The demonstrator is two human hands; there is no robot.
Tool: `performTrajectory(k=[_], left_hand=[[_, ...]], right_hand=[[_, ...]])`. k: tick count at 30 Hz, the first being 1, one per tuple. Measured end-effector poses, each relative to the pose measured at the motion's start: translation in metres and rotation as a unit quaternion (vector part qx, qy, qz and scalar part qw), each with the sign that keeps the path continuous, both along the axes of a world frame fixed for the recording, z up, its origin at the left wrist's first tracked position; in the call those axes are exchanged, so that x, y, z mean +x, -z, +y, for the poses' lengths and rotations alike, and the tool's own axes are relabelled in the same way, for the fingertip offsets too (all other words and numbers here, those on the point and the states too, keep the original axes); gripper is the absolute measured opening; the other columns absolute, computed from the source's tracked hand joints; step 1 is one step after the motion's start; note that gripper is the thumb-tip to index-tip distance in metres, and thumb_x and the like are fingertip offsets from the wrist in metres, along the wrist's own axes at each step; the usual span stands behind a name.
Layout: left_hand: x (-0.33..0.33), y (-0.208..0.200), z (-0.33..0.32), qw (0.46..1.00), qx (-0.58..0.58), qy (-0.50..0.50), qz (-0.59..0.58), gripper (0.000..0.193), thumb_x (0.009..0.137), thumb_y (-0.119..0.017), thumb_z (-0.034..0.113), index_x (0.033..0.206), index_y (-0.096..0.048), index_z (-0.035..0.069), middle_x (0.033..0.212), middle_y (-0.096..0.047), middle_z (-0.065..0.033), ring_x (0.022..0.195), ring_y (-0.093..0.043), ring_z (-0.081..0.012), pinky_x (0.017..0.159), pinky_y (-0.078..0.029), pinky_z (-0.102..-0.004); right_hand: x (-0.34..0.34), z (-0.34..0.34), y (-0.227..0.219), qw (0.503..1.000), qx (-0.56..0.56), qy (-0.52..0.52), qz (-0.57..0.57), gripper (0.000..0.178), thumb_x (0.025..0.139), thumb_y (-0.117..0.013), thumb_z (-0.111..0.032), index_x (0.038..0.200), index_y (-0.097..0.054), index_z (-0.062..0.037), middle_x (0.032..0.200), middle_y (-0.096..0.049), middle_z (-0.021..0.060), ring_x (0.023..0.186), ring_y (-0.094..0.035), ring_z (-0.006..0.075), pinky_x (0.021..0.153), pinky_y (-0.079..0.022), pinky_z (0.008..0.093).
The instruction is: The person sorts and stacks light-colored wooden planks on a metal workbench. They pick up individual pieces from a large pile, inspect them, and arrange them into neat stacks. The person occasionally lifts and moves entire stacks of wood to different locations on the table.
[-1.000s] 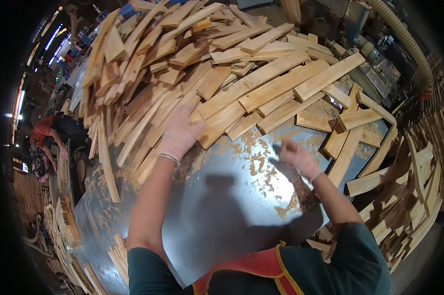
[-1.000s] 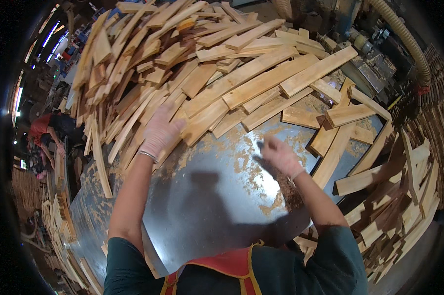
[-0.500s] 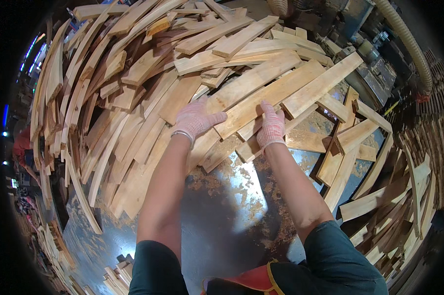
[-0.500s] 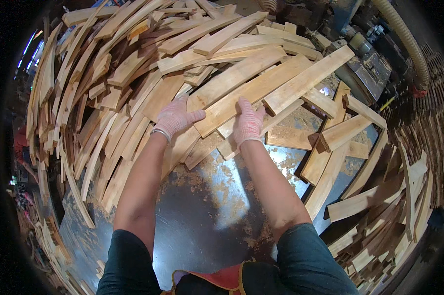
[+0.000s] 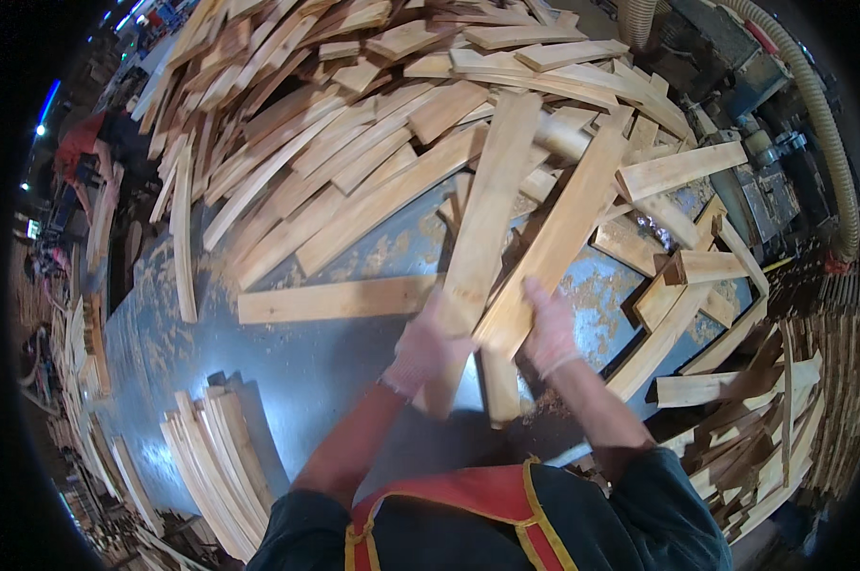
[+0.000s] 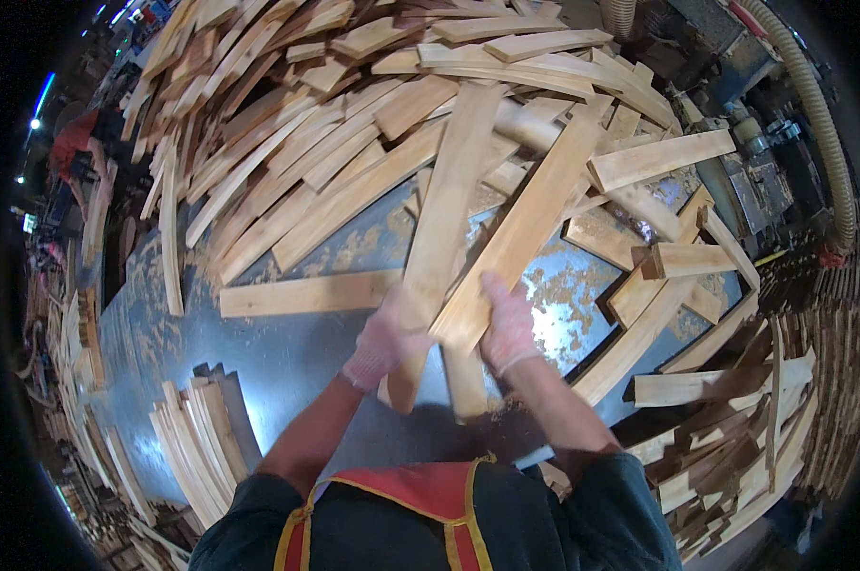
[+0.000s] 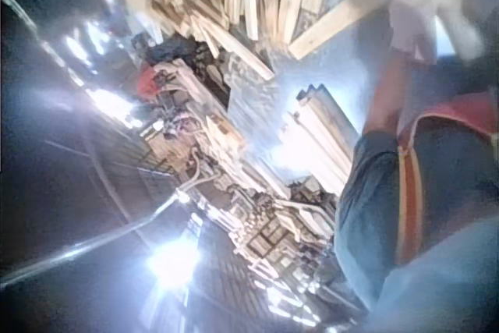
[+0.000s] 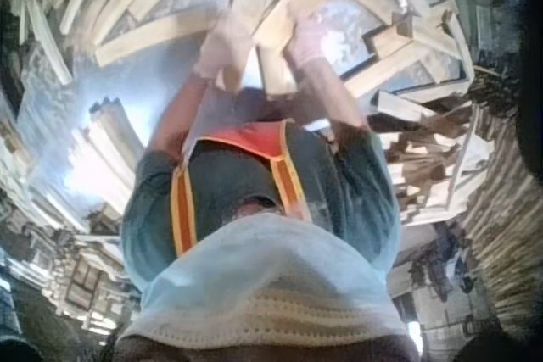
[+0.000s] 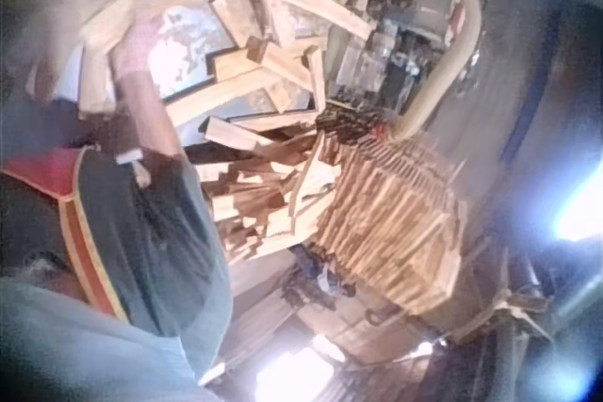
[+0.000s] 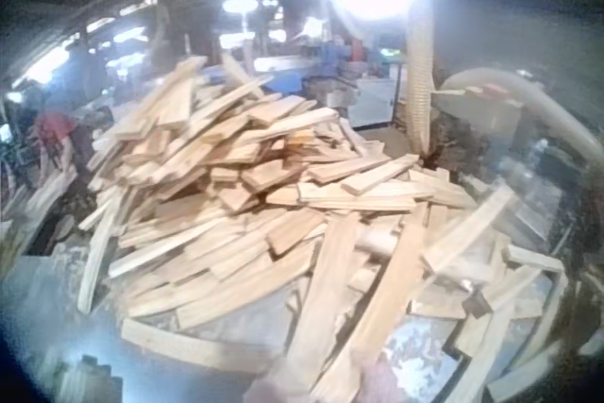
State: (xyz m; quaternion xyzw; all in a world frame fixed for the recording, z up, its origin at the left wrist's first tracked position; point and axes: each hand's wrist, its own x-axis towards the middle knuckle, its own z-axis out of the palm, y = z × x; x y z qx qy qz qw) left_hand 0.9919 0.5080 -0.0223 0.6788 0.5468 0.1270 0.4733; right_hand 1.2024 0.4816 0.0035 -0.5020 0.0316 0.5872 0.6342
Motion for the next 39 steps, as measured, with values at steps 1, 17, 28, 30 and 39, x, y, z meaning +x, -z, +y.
performTrajectory(k=[1, 17, 28, 30, 39], left_hand=[[-0.024, 0.007, -0.035, 0.999, 0.013, -0.018, -0.025, 0.117, 0.075, -0.091, 0.047, 0.168, -0.029, 0.013, 0.14, -0.067, -0.0237, 0.13, -0.065, -0.0393, 0.111, -0.052, -0.0459], [-0.291, -0.035, -0.349, 0.947, 0.066, -0.297, 0.106, 0.023, 0.087, -0.079, 0.019, 0.103, -0.071, 0.005, 0.084, -0.066, -0.0085, 0.079, -0.064, -0.0268, 0.073, -0.052, -0.0404], [-0.43, 0.0, -0.446, 0.757, 0.226, -0.272, 0.549, 0.062, 0.094, -0.07, 0.03, 0.151, -0.058, 0.009, 0.151, -0.058, -0.0198, 0.145, -0.048, -0.0397, 0.121, -0.038, -0.0542], [-0.403, -0.01, -0.423, 0.853, 0.207, -0.232, 0.42, 0.067, 0.096, -0.069, 0.04, 0.151, -0.056, 0.004, 0.148, -0.059, -0.0215, 0.142, -0.052, -0.0407, 0.119, -0.042, -0.0482], [-0.231, 0.01, -0.278, 0.793, -0.268, -0.301, -0.458, 0.03, 0.1, -0.071, 0.012, 0.127, -0.069, -0.001, 0.116, -0.074, -0.0039, 0.104, -0.067, -0.0141, 0.094, -0.053, -0.0318]], right_hand=[[-0.02, -0.03, 0.011, 0.999, 0.035, -0.036, 0.02, 0.062, 0.098, -0.073, -0.008, 0.152, -0.041, -0.0072, 0.132, -0.062, 0.0129, 0.114, -0.066, 0.0305, 0.094, -0.063, 0.0515], [-0.177, -0.175, 0.008, 0.598, 0.032, -0.374, -0.708, 0.087, 0.083, -0.081, -0.031, 0.155, -0.043, -0.0009, 0.154, -0.05, 0.0311, 0.139, -0.052, 0.0454, 0.111, -0.049, 0.0472], [-0.175, -0.168, 0.031, 0.962, 0.141, -0.207, -0.11, 0.069, 0.084, -0.069, -0.007, 0.15, -0.048, -0.0003, 0.135, -0.066, 0.0209, 0.119, -0.068, 0.0374, 0.1, -0.059, 0.049], [-0.171, -0.178, 0.027, 0.956, 0.142, -0.193, 0.17, 0.061, 0.085, -0.066, -0.003, 0.144, -0.054, 0.0005, 0.126, -0.07, 0.0209, 0.114, -0.071, 0.0363, 0.099, -0.061, 0.05], [-0.222, -0.153, -0.005, 0.721, 0.097, -0.615, -0.305, 0.061, 0.089, -0.076, -0.024, 0.143, -0.06, 0.0003, 0.135, -0.07, 0.0202, 0.122, -0.068, 0.0319, 0.107, -0.055, 0.042]])
